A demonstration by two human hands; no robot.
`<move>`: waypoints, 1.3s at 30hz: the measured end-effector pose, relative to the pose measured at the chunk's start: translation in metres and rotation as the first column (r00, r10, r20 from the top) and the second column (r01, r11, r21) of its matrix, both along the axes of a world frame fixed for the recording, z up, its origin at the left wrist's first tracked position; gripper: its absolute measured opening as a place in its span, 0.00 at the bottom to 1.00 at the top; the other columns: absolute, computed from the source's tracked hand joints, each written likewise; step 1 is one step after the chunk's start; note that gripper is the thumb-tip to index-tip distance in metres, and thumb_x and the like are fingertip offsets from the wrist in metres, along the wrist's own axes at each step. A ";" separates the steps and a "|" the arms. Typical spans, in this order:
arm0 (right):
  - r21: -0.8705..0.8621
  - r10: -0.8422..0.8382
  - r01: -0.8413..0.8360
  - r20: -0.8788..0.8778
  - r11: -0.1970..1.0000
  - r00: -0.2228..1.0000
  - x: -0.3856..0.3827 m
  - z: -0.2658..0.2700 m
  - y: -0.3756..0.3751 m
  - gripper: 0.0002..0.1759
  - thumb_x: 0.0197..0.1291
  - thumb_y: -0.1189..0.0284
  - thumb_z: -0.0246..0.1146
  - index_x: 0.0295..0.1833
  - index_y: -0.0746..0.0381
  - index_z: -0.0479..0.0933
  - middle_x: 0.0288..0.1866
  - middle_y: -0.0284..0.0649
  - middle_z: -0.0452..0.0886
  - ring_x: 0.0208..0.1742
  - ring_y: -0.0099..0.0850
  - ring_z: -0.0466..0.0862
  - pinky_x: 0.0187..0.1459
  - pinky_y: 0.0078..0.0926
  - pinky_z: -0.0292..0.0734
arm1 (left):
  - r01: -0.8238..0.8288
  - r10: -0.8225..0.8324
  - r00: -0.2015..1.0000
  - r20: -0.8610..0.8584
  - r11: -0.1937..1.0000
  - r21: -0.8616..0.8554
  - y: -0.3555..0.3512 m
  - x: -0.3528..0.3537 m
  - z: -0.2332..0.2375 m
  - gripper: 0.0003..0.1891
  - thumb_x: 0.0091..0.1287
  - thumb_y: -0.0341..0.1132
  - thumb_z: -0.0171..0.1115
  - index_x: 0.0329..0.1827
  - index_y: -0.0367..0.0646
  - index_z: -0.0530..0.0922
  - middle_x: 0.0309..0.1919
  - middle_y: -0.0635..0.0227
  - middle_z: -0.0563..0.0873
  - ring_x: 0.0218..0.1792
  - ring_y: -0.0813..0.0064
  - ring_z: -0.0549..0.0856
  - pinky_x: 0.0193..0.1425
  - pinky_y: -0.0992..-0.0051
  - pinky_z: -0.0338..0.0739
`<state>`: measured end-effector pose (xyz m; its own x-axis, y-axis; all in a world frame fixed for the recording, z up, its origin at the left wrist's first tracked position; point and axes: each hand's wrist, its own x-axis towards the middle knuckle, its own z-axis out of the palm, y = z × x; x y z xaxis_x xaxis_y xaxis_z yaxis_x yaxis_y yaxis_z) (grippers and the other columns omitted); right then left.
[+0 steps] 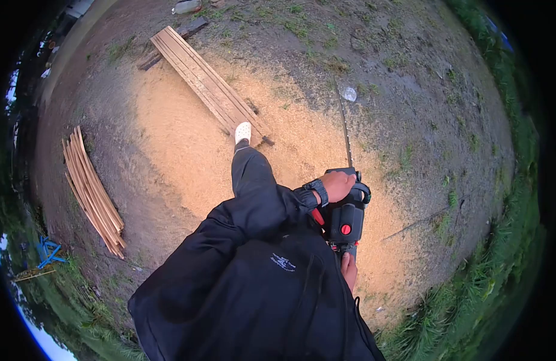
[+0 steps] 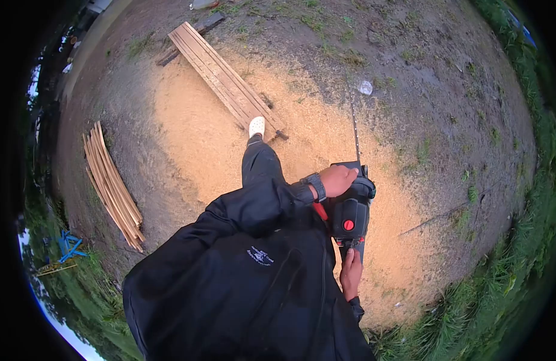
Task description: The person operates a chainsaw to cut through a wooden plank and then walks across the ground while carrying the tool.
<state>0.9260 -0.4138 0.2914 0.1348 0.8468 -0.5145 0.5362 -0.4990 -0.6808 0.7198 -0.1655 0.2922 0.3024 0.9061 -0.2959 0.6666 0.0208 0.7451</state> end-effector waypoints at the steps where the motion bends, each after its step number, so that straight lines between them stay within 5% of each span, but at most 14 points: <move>1: 0.040 -0.017 0.018 -0.016 0.999 1.000 0.002 -0.014 -0.010 0.26 0.82 0.54 0.47 0.53 0.66 0.78 0.29 0.52 0.79 0.31 0.45 0.82 0.34 0.44 0.71 | 0.030 -0.029 0.999 -0.024 0.999 0.044 -0.001 0.004 -0.005 0.30 0.83 0.48 0.39 0.34 0.33 0.82 0.33 0.39 0.86 0.40 0.37 0.86 0.48 0.43 0.77; 5: -0.204 -0.107 0.090 -0.073 0.975 0.992 -0.019 0.025 -0.020 0.27 0.82 0.53 0.47 0.52 0.67 0.78 0.34 0.56 0.82 0.37 0.53 0.83 0.41 0.47 0.73 | 0.041 -0.043 0.999 -0.016 0.993 -0.114 -0.021 -0.003 -0.008 0.29 0.83 0.48 0.40 0.40 0.33 0.83 0.36 0.38 0.87 0.41 0.35 0.86 0.50 0.43 0.78; 11: -0.246 0.076 -0.081 -0.027 0.966 0.997 0.003 0.016 -0.011 0.28 0.81 0.52 0.47 0.48 0.68 0.78 0.35 0.61 0.83 0.40 0.61 0.83 0.41 0.52 0.73 | -0.055 0.055 0.998 -0.006 0.993 -0.100 -0.038 -0.028 -0.010 0.32 0.82 0.51 0.40 0.34 0.31 0.82 0.33 0.39 0.86 0.39 0.37 0.86 0.50 0.45 0.77; 13: -0.090 0.135 -0.135 -0.004 0.987 0.991 -0.001 0.009 -0.004 0.28 0.81 0.51 0.47 0.49 0.67 0.79 0.38 0.64 0.83 0.44 0.65 0.83 0.42 0.56 0.74 | -0.113 0.118 0.993 0.022 0.980 -0.163 -0.034 -0.041 -0.008 0.32 0.83 0.51 0.40 0.34 0.31 0.82 0.33 0.39 0.86 0.39 0.36 0.85 0.49 0.45 0.76; 16: -0.148 0.259 -0.253 0.024 0.956 0.966 -0.005 0.000 0.011 0.31 0.81 0.49 0.46 0.53 0.69 0.79 0.33 0.59 0.83 0.37 0.57 0.84 0.40 0.48 0.75 | -0.200 0.208 0.976 0.060 0.972 -0.126 -0.045 -0.068 -0.012 0.32 0.82 0.51 0.40 0.33 0.32 0.82 0.34 0.38 0.86 0.39 0.37 0.85 0.49 0.45 0.75; 19: -0.128 0.336 -0.327 0.056 0.936 0.940 -0.025 0.002 0.036 0.30 0.81 0.50 0.46 0.51 0.68 0.79 0.34 0.60 0.82 0.38 0.59 0.85 0.41 0.49 0.75 | -0.266 0.285 0.956 0.071 0.942 -0.203 -0.042 -0.108 -0.031 0.27 0.82 0.47 0.42 0.37 0.32 0.81 0.35 0.40 0.87 0.39 0.37 0.85 0.48 0.45 0.76; 23: -0.122 0.464 -0.451 0.117 0.884 0.878 -0.050 0.007 0.069 0.30 0.81 0.49 0.48 0.48 0.67 0.80 0.36 0.62 0.84 0.43 0.63 0.85 0.41 0.52 0.76 | -0.409 0.419 0.908 0.026 0.896 -0.173 -0.052 -0.151 -0.065 0.32 0.81 0.52 0.38 0.39 0.33 0.85 0.42 0.38 0.87 0.47 0.35 0.85 0.55 0.46 0.77; 25: -0.108 0.517 -0.507 0.122 0.855 0.847 -0.065 0.012 0.088 0.30 0.81 0.49 0.48 0.48 0.66 0.80 0.38 0.62 0.84 0.44 0.64 0.85 0.41 0.54 0.76 | -0.383 0.382 0.924 -0.020 0.923 -0.046 -0.067 -0.176 -0.086 0.11 0.69 0.35 0.61 0.48 0.38 0.75 0.36 0.44 0.88 0.41 0.39 0.87 0.43 0.43 0.78; 39: -0.130 0.820 -0.818 0.223 0.560 0.527 -0.057 0.017 0.150 0.26 0.79 0.45 0.49 0.51 0.57 0.78 0.38 0.60 0.86 0.44 0.64 0.84 0.44 0.64 0.77 | -0.656 0.651 0.752 -0.100 0.755 -0.020 -0.142 -0.184 -0.076 0.14 0.71 0.38 0.63 0.52 0.39 0.75 0.38 0.45 0.88 0.42 0.40 0.87 0.44 0.44 0.79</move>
